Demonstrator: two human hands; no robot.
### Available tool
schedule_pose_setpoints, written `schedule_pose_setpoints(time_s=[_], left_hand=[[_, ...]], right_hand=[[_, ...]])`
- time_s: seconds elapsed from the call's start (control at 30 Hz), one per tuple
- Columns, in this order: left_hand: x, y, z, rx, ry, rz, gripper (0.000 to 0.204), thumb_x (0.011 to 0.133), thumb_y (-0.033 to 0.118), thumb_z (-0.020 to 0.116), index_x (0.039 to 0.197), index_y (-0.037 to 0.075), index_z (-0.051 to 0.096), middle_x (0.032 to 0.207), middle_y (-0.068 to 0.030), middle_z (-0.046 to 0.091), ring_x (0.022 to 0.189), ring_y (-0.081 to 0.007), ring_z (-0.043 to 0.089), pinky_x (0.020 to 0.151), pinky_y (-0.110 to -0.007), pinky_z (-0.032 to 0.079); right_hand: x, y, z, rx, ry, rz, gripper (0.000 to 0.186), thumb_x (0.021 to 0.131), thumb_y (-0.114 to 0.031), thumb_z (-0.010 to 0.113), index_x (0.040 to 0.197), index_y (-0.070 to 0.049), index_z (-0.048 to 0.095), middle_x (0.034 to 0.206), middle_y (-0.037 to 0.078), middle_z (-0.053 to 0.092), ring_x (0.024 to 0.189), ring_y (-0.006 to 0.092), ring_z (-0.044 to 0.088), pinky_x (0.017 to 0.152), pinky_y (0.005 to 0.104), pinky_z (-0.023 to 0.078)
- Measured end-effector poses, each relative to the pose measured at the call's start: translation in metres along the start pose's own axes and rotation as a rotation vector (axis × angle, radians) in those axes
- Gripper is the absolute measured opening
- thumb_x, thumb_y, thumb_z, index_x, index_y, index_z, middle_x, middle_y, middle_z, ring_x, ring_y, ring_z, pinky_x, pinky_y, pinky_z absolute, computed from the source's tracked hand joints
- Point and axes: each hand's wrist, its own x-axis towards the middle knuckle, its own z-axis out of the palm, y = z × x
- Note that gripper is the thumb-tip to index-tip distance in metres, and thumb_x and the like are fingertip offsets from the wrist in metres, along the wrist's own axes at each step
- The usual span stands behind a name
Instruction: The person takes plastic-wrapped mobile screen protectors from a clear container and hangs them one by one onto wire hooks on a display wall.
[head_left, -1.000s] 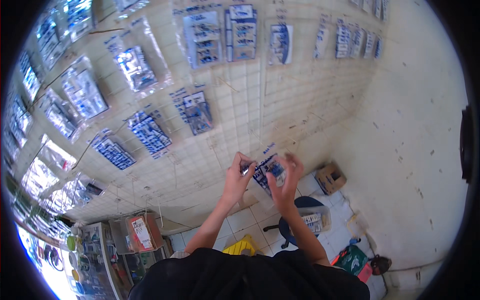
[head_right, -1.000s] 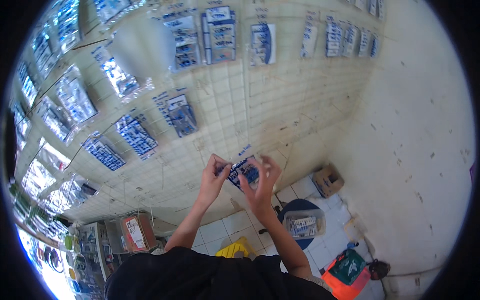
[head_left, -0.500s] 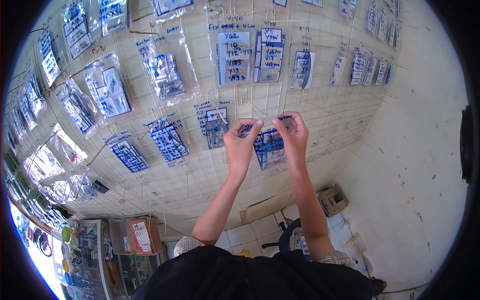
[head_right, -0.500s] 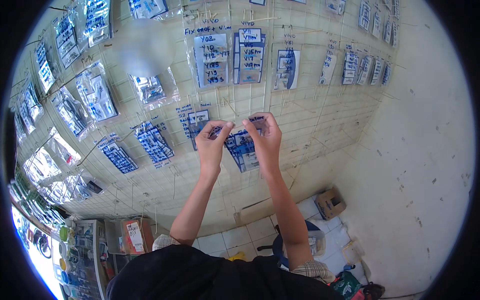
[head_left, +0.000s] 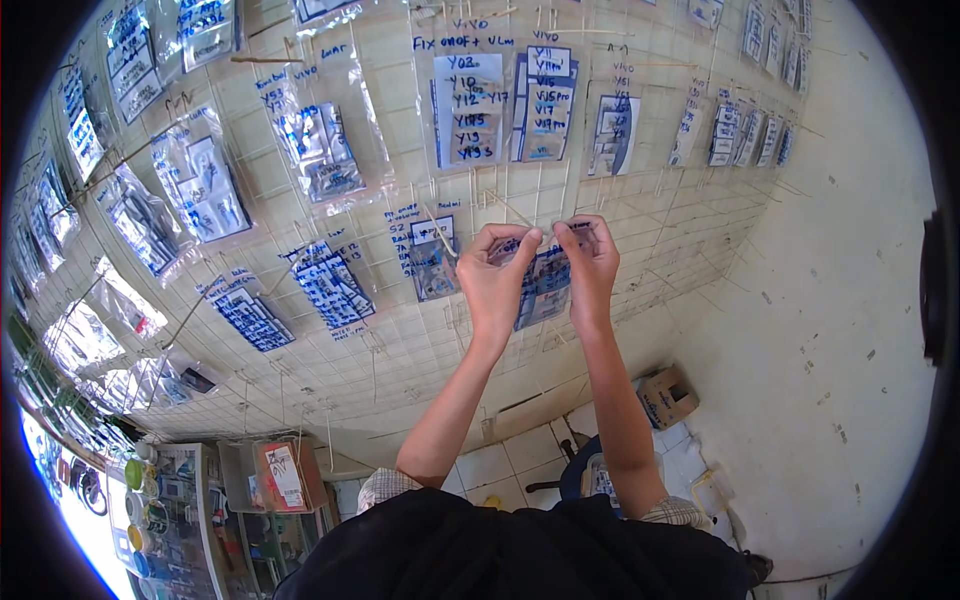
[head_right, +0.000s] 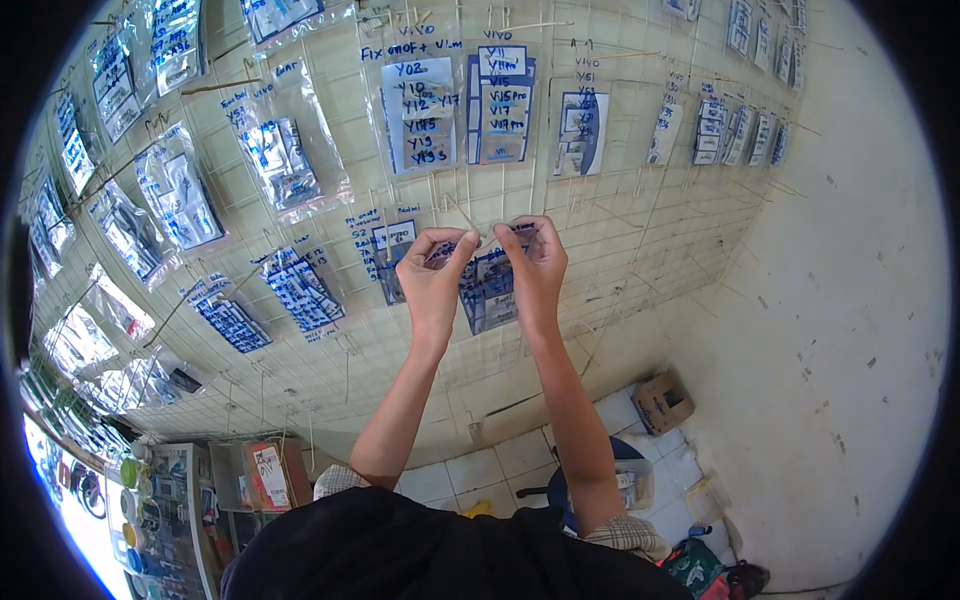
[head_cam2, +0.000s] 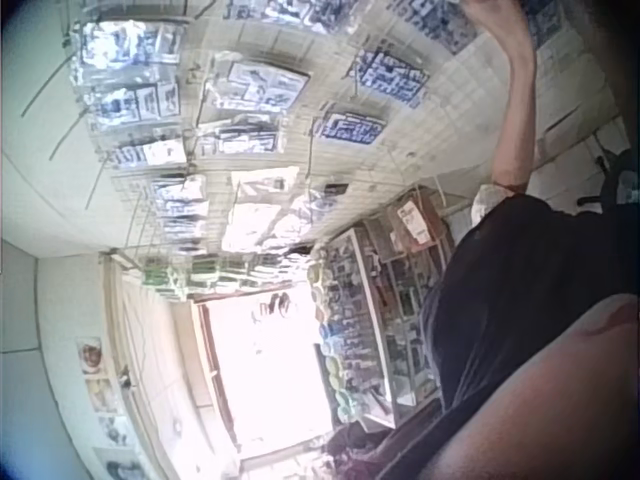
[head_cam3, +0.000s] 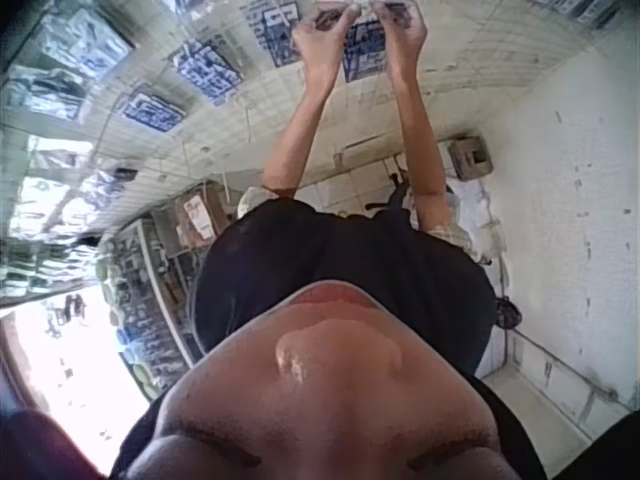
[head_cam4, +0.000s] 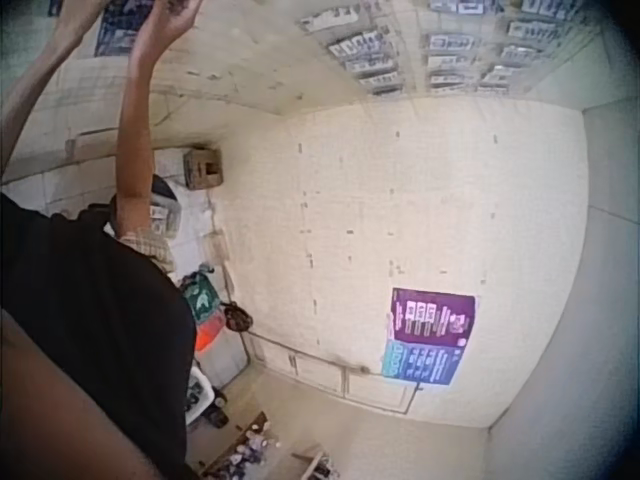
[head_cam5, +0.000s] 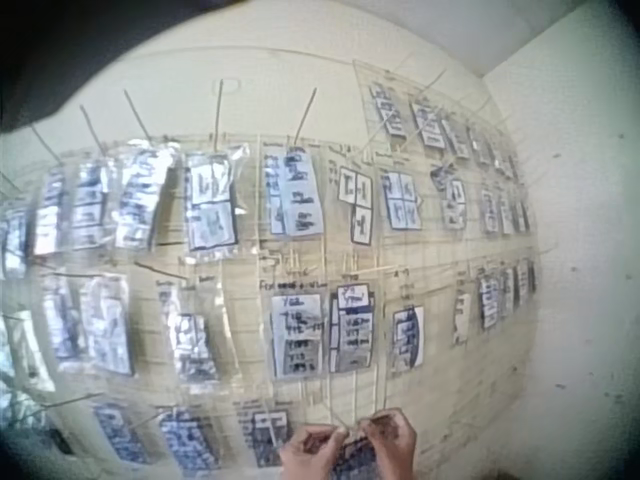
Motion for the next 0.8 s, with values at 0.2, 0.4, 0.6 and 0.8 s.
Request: schedule_pose_setpoints(time_s=[0.2, 0.4, 0.6, 0.8], left_hand=[[-0.002, -0.005, -0.004, 0.055, -0.008, 0.047, 0.014, 0.076, 0.011, 0.068, 0.080, -0.001, 0.060, 0.074, -0.0043, 0.061, 0.068, -0.0069, 0.054, 0.063, -0.019, 0.042], [0.006, -0.021, -0.012, 0.156, 0.084, 0.068, 0.014, 0.075, 0.009, 0.068, 0.077, -0.002, 0.060, 0.071, -0.0056, 0.062, 0.066, -0.0079, 0.057, 0.063, -0.022, 0.046], [0.033, -0.058, -0.015, 0.428, 0.196, 0.368, 0.012, 0.076, 0.003, 0.062, 0.086, 0.000, 0.056, 0.089, -0.0105, 0.057, 0.082, -0.0176, 0.055, 0.074, -0.029, 0.045], [0.036, -0.094, -0.025, 0.809, 0.135, 0.518, 0.041, 0.075, 0.000, 0.059, 0.114, 0.005, 0.049, 0.119, -0.0163, 0.039, 0.110, -0.0344, 0.037, 0.089, -0.042, 0.035]], right_hand=[[-0.001, 0.011, 0.002, 0.026, -0.007, -0.003, 0.016, 0.078, -0.010, 0.064, 0.086, -0.003, 0.052, 0.078, 0.001, 0.054, 0.074, 0.0065, 0.050, 0.067, 0.0206, 0.040], [-0.001, 0.025, 0.005, -0.011, -0.010, -0.035, 0.016, 0.078, -0.009, 0.064, 0.085, -0.002, 0.051, 0.079, 0.002, 0.054, 0.075, 0.0073, 0.050, 0.068, 0.0215, 0.040], [0.036, 0.078, 0.028, -0.229, 0.059, -0.130, 0.017, 0.077, -0.012, 0.065, 0.081, -0.001, 0.053, 0.072, 0.007, 0.056, 0.069, 0.0129, 0.053, 0.064, 0.0266, 0.043], [0.063, 0.118, 0.035, -0.511, 0.060, -0.290, 0.021, 0.072, -0.016, 0.067, 0.079, -0.001, 0.054, 0.074, 0.010, 0.054, 0.075, 0.0254, 0.050, 0.069, 0.0355, 0.039]])
